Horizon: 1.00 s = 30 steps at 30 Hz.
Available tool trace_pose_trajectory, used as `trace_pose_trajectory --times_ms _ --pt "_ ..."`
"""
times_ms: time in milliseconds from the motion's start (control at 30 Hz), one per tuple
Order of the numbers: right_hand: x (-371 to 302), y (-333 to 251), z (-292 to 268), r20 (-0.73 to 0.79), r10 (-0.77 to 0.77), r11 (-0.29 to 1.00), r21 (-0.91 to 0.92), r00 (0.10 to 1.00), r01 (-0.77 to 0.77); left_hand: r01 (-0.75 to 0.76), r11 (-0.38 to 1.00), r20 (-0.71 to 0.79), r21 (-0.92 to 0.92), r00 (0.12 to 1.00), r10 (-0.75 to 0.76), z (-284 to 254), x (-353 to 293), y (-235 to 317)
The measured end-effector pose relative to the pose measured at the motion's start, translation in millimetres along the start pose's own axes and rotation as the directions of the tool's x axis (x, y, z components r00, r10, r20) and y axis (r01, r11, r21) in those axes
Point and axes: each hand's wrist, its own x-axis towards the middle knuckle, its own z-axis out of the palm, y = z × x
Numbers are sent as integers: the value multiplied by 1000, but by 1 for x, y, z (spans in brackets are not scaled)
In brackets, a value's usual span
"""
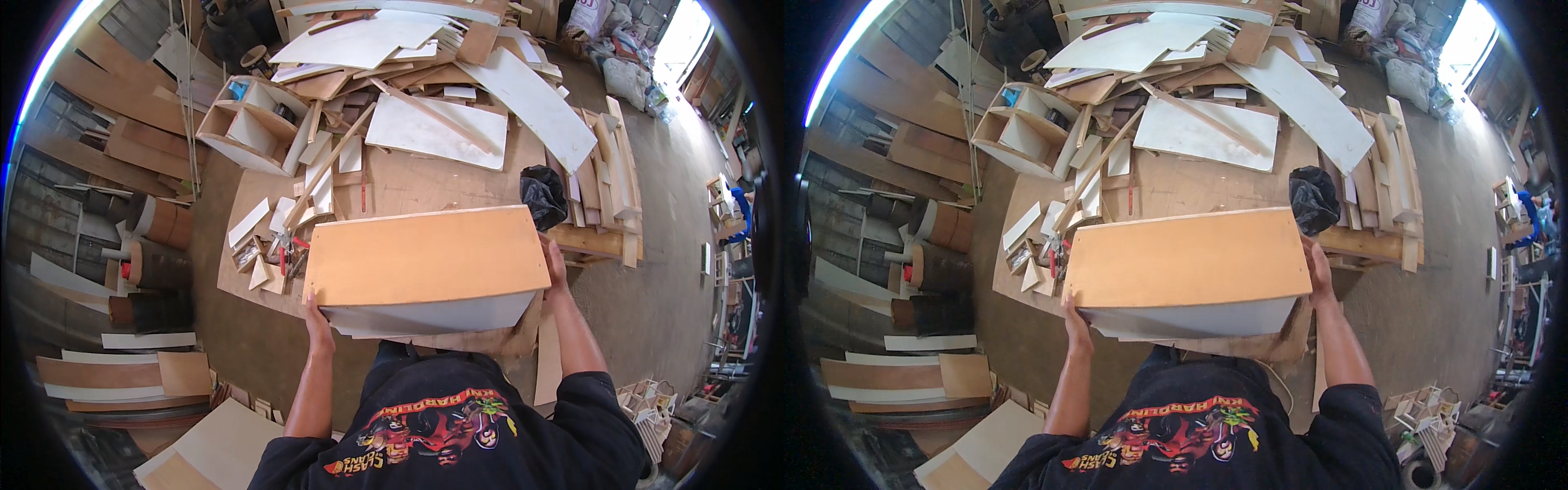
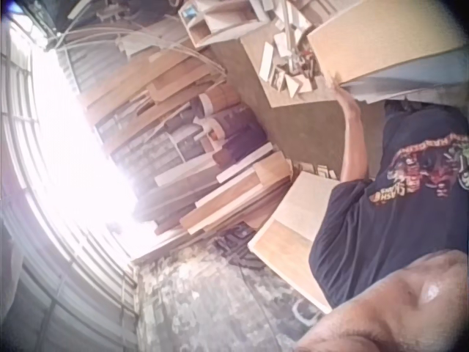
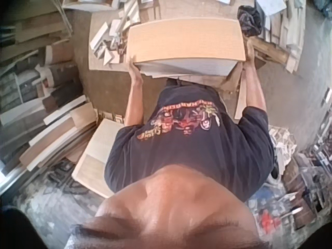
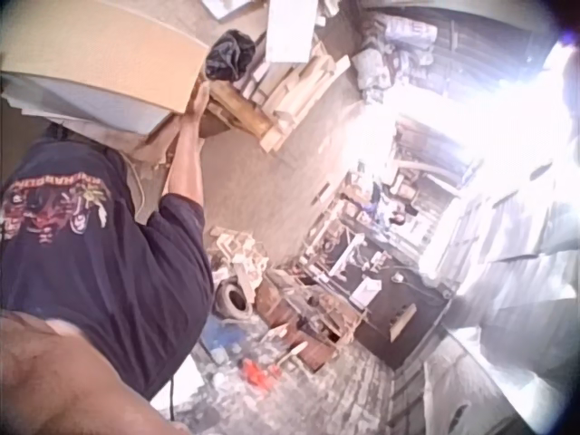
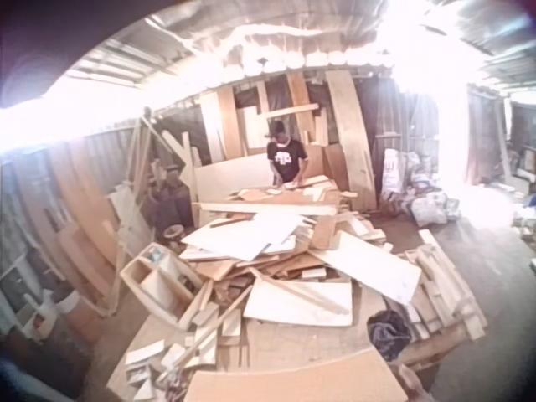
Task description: The person assembles a small wooden box by aligning thin wood panels and securing them with nails using a hammer.
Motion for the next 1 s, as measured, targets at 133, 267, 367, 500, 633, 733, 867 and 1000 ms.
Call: trace_pose_trajectory --times_ms 133,267,367,500,633,733,867,1000 --pt "7 -17 27 -97 181 979 -82 979 -189 -12 999 5 -44 1000 12 -18 -11 -31" --pt "-9 -22 49 -117 165 932 -307 979 -194 -60 993 43 -106 997 64 -42 4 -79" --pt "-28 -18 55 -130 182 949 -238 975 -209 -77 982 32 -173 996 84 -42 7 -96" --pt "-46 -5 46 -136 161 973 -144 977 -180 -138 964 81 -228 984 160 -44 21 -104" --pt "-68 -3 40 -206 101 986 -109 973 -126 -212 944 287 -251 916 282 -26 37 -86" --pt "-85 -8 47 -250 49 999 -7 967 -52 -226 937 330 -268 892 309 -1 69 -71" --pt "-114 -12 73 -348 -85 996 -10 934 87 -136 949 418 -286 873 251 55 136 -42" --pt "-151 13 102 -522 -180 981 -30 834 193 -124 957 596 -261 759 261 138 195 -6"
